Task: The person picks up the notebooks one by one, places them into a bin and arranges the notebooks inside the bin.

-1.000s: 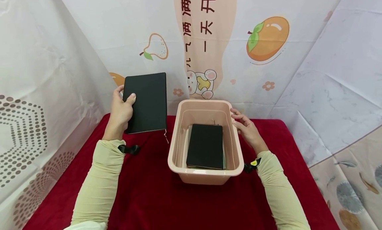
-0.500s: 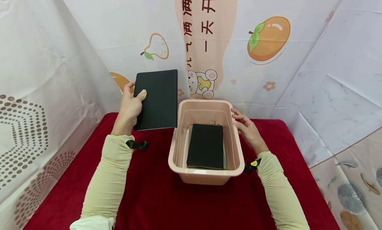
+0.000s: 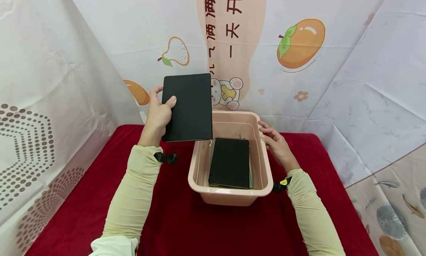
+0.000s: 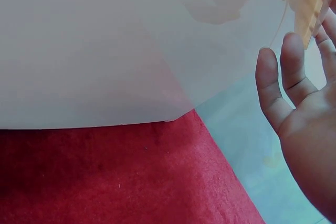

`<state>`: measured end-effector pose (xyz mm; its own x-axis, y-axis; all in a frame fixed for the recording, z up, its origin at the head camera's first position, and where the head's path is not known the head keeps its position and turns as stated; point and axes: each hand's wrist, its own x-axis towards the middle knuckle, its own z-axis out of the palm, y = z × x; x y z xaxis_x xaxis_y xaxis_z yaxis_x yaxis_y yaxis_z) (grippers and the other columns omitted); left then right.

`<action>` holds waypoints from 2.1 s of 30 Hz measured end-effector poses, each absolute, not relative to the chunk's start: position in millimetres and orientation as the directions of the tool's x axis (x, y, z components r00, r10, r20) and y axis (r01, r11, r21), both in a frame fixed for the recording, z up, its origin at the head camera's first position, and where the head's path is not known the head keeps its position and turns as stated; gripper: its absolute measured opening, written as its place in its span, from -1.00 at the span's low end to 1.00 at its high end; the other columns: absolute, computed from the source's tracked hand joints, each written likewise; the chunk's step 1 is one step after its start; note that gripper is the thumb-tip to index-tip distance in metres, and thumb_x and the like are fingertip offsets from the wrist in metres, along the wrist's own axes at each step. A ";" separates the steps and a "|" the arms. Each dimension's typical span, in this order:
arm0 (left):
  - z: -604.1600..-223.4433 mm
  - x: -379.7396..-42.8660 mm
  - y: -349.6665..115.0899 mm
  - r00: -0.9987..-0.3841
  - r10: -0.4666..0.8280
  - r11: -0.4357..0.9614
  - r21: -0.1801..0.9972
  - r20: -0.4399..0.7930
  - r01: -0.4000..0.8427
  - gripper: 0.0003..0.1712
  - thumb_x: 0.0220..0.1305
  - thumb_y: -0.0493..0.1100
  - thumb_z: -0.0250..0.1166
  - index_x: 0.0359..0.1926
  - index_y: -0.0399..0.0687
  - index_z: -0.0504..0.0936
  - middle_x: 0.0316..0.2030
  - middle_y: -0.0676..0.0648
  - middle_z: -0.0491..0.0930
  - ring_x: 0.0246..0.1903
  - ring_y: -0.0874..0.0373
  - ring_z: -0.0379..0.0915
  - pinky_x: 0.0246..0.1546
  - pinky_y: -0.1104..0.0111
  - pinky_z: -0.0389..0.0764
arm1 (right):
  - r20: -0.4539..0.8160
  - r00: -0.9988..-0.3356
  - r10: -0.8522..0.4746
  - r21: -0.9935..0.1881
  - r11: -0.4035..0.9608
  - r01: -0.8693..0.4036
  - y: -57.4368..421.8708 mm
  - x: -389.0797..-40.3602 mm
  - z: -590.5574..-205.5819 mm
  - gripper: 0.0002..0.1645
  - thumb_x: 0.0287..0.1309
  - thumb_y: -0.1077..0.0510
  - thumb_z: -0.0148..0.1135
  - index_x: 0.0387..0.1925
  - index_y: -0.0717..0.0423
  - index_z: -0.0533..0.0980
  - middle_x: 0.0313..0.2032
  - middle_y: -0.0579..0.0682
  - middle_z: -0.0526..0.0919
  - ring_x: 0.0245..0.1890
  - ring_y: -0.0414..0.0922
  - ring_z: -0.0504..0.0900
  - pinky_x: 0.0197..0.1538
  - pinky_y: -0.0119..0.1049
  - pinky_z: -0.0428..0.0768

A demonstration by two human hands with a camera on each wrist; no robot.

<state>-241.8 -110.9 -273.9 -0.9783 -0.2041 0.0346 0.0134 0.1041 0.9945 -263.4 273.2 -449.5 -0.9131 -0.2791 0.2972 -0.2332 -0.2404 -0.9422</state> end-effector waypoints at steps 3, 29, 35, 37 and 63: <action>-273.7 -241.3 -107.8 -0.980 -0.199 0.086 0.996 0.032 0.015 -0.33 0.54 -0.05 0.12 0.52 0.35 0.04 0.08 -0.16 0.45 -0.09 -0.05 0.55 0.03 0.09 0.51 | 0.298 -0.913 -0.279 -0.941 -0.245 -0.232 272.8 -264.3 -449.8 -0.64 0.50 0.26 0.04 0.24 0.19 0.50 0.44 -0.20 0.32 0.40 -0.32 0.32 0.18 -0.50 0.59; -287.9 -255.6 -53.1 -0.982 -0.186 0.182 0.983 0.029 -0.006 -0.31 0.49 -0.11 0.21 0.52 0.24 0.18 0.38 -0.13 0.35 0.23 -0.06 0.40 0.28 -0.07 0.43 | 0.299 -0.913 -0.277 -0.941 -0.245 -0.234 273.7 -264.8 -450.3 -0.65 0.51 0.26 0.02 0.23 0.17 0.51 0.45 -0.18 0.31 0.41 -0.32 0.30 0.20 -0.51 0.58; -293.0 -256.8 -41.1 -0.983 -0.176 0.189 0.982 0.041 0.007 -0.35 0.48 -0.14 0.21 0.49 0.26 0.22 0.28 -0.15 0.45 0.13 -0.07 0.49 0.20 0.01 0.47 | 0.288 -0.915 -0.283 -0.945 -0.241 -0.223 274.0 -264.0 -450.4 -0.63 0.52 0.26 0.01 0.25 0.16 0.49 0.44 -0.21 0.31 0.40 -0.34 0.31 0.20 -0.51 0.58; -294.9 -257.7 -37.8 -0.984 -0.173 0.182 0.983 0.041 0.009 -0.35 0.48 -0.16 0.20 0.49 0.25 0.21 0.27 -0.12 0.44 0.12 -0.04 0.48 0.20 0.04 0.47 | 0.282 -0.918 -0.279 -0.947 -0.235 -0.220 274.1 -263.6 -450.5 -0.63 0.51 0.26 0.01 0.25 0.14 0.50 0.44 -0.22 0.31 0.40 -0.34 0.30 0.20 -0.51 0.58; -303.2 -261.9 3.0 -0.982 -0.189 0.171 0.984 -0.022 -0.055 -0.31 0.50 -0.19 0.13 0.52 0.31 0.12 0.60 -0.08 0.08 0.49 -0.03 0.19 0.47 -0.05 0.25 | 0.286 -0.922 -0.262 -0.938 -0.270 -0.215 272.9 -263.0 -451.3 -0.66 0.51 0.26 0.02 0.20 0.14 0.52 0.45 -0.19 0.30 0.40 -0.32 0.31 0.22 -0.52 0.56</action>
